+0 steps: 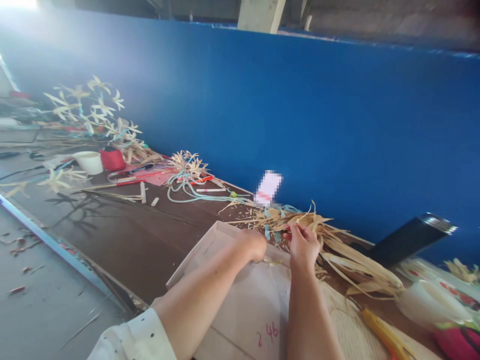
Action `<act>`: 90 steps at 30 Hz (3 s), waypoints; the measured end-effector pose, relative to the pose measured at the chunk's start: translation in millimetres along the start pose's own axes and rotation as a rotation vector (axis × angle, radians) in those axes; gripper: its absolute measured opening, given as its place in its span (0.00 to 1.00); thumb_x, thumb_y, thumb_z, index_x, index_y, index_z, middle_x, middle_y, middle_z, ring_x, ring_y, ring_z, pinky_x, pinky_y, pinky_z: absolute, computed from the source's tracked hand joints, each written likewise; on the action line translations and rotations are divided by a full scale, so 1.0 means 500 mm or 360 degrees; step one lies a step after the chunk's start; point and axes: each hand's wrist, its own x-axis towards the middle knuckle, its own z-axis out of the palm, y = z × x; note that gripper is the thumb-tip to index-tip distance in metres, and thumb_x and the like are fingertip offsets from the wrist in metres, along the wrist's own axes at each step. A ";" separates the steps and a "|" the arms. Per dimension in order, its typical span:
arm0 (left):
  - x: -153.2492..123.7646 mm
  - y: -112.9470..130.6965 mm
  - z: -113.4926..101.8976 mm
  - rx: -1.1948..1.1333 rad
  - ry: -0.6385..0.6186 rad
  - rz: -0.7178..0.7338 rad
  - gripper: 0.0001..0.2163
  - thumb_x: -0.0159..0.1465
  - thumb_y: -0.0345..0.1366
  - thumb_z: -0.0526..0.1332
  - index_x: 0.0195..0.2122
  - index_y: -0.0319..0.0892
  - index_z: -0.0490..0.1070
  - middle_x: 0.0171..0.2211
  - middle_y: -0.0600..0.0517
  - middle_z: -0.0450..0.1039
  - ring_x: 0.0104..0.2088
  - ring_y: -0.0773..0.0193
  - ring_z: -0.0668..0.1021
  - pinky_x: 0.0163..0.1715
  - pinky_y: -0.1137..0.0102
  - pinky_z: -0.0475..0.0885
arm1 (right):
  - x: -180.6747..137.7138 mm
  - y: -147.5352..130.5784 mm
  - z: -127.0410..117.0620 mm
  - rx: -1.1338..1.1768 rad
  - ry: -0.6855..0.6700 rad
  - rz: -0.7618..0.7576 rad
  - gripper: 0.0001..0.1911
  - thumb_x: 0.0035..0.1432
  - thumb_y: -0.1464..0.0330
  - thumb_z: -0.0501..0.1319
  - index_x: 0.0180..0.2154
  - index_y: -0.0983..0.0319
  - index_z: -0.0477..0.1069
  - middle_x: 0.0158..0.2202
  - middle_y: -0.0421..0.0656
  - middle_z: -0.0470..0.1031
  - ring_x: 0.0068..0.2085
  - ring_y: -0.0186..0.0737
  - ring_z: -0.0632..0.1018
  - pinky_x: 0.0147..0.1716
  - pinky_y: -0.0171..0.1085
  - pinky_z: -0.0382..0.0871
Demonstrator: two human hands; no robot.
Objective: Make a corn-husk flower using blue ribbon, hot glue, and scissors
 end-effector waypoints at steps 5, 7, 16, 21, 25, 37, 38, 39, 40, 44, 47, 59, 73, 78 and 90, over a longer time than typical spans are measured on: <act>-0.025 -0.019 -0.037 -0.0167 -0.0014 0.0148 0.10 0.46 0.32 0.61 0.31 0.40 0.75 0.32 0.45 0.77 0.31 0.58 0.77 0.29 0.71 0.70 | 0.000 -0.002 0.001 0.0071 0.0035 -0.0022 0.10 0.43 0.62 0.65 0.28 0.60 0.73 0.28 0.44 0.78 0.22 0.38 0.74 0.17 0.33 0.64; -0.030 -0.024 -0.044 -0.0463 0.0086 0.0284 0.09 0.49 0.34 0.60 0.32 0.43 0.74 0.32 0.51 0.77 0.30 0.64 0.76 0.27 0.74 0.68 | -0.002 -0.006 0.001 0.0081 0.0033 -0.0036 0.10 0.43 0.62 0.65 0.28 0.61 0.73 0.27 0.44 0.77 0.23 0.38 0.74 0.19 0.34 0.65; -0.001 -0.022 -0.020 -0.0819 0.0961 0.0215 0.07 0.58 0.34 0.54 0.34 0.43 0.71 0.32 0.54 0.76 0.33 0.67 0.75 0.33 0.74 0.66 | -0.012 -0.020 0.005 0.0179 -0.0059 0.0084 0.13 0.38 0.63 0.68 0.28 0.62 0.73 0.26 0.42 0.77 0.27 0.38 0.76 0.15 0.29 0.60; 0.012 -0.023 -0.017 -0.0900 0.1023 0.0164 0.08 0.60 0.36 0.55 0.36 0.44 0.73 0.34 0.54 0.76 0.35 0.67 0.75 0.36 0.75 0.67 | -0.015 -0.024 0.005 0.0147 -0.0131 0.0158 0.15 0.38 0.62 0.69 0.29 0.62 0.73 0.27 0.42 0.77 0.27 0.38 0.76 0.13 0.27 0.56; 0.011 -0.013 -0.012 -0.0769 0.1103 0.0077 0.09 0.61 0.38 0.55 0.34 0.44 0.74 0.34 0.54 0.75 0.36 0.67 0.74 0.36 0.75 0.66 | -0.014 -0.018 0.005 0.0190 -0.0190 0.0171 0.16 0.37 0.61 0.69 0.30 0.62 0.73 0.26 0.42 0.77 0.28 0.40 0.78 0.14 0.27 0.59; 0.017 -0.007 0.008 -0.0641 0.1196 0.0075 0.09 0.62 0.37 0.54 0.38 0.46 0.73 0.37 0.53 0.73 0.40 0.66 0.73 0.38 0.74 0.67 | -0.025 -0.040 0.011 0.0334 -0.0229 0.0332 0.15 0.37 0.64 0.69 0.30 0.62 0.72 0.26 0.42 0.78 0.30 0.41 0.79 0.19 0.30 0.68; 0.017 -0.007 0.008 -0.0642 0.1204 0.0084 0.09 0.62 0.38 0.54 0.38 0.46 0.73 0.37 0.53 0.72 0.40 0.66 0.73 0.38 0.74 0.67 | -0.026 -0.041 0.011 0.0335 -0.0232 0.0327 0.15 0.37 0.64 0.69 0.30 0.62 0.72 0.26 0.42 0.78 0.30 0.41 0.79 0.19 0.30 0.68; 0.017 -0.007 0.009 -0.0645 0.1213 0.0091 0.09 0.62 0.38 0.55 0.37 0.46 0.73 0.37 0.53 0.72 0.40 0.66 0.73 0.38 0.74 0.67 | -0.026 -0.042 0.011 0.0331 -0.0238 0.0319 0.15 0.37 0.64 0.69 0.30 0.62 0.72 0.26 0.42 0.78 0.30 0.41 0.79 0.19 0.30 0.68; 0.018 -0.007 0.009 -0.0646 0.1221 0.0097 0.09 0.62 0.38 0.55 0.37 0.46 0.73 0.37 0.53 0.72 0.40 0.66 0.73 0.38 0.74 0.67 | -0.025 -0.042 0.010 0.0327 -0.0241 0.0309 0.15 0.37 0.64 0.69 0.30 0.62 0.72 0.27 0.42 0.78 0.30 0.41 0.79 0.19 0.30 0.68; 0.020 -0.009 0.012 -0.0621 0.1237 0.0107 0.09 0.62 0.39 0.55 0.37 0.46 0.73 0.37 0.53 0.72 0.39 0.65 0.73 0.39 0.74 0.67 | -0.024 -0.040 0.009 0.0347 -0.0237 0.0323 0.14 0.37 0.64 0.68 0.30 0.62 0.73 0.27 0.42 0.78 0.30 0.41 0.79 0.20 0.30 0.68; 0.020 -0.011 0.014 -0.0586 0.1271 0.0130 0.09 0.62 0.38 0.55 0.36 0.46 0.73 0.36 0.53 0.72 0.38 0.65 0.73 0.38 0.74 0.67 | -0.025 -0.042 0.009 0.0359 -0.0226 0.0358 0.13 0.38 0.65 0.68 0.30 0.62 0.73 0.26 0.42 0.78 0.30 0.41 0.79 0.19 0.30 0.67; 0.023 -0.013 0.016 -0.0667 0.1328 0.0172 0.08 0.62 0.38 0.55 0.35 0.45 0.72 0.36 0.54 0.73 0.37 0.66 0.73 0.36 0.74 0.66 | -0.024 -0.047 0.008 0.0352 -0.0214 0.0376 0.10 0.40 0.66 0.66 0.29 0.61 0.74 0.29 0.44 0.78 0.31 0.43 0.79 0.19 0.31 0.67; 0.029 -0.012 0.019 -0.0738 0.1418 0.0180 0.06 0.60 0.36 0.57 0.32 0.44 0.72 0.34 0.53 0.73 0.35 0.65 0.74 0.34 0.73 0.65 | -0.020 -0.040 0.008 0.0497 -0.0291 0.0383 0.11 0.40 0.67 0.67 0.30 0.63 0.74 0.28 0.43 0.78 0.29 0.38 0.78 0.20 0.28 0.68; 0.029 -0.011 0.020 -0.0729 0.1388 0.0181 0.06 0.60 0.35 0.56 0.32 0.44 0.73 0.34 0.52 0.73 0.36 0.64 0.73 0.34 0.73 0.66 | -0.019 -0.039 0.008 0.0526 -0.0326 0.0384 0.12 0.40 0.66 0.68 0.29 0.63 0.74 0.27 0.42 0.78 0.28 0.37 0.78 0.20 0.28 0.68; 0.029 -0.011 0.021 -0.0704 0.1400 0.0230 0.05 0.59 0.34 0.57 0.32 0.44 0.72 0.33 0.53 0.73 0.35 0.65 0.73 0.33 0.73 0.65 | -0.023 -0.042 0.009 0.0493 -0.0295 0.0340 0.13 0.38 0.65 0.69 0.28 0.62 0.72 0.25 0.39 0.76 0.27 0.35 0.77 0.20 0.28 0.67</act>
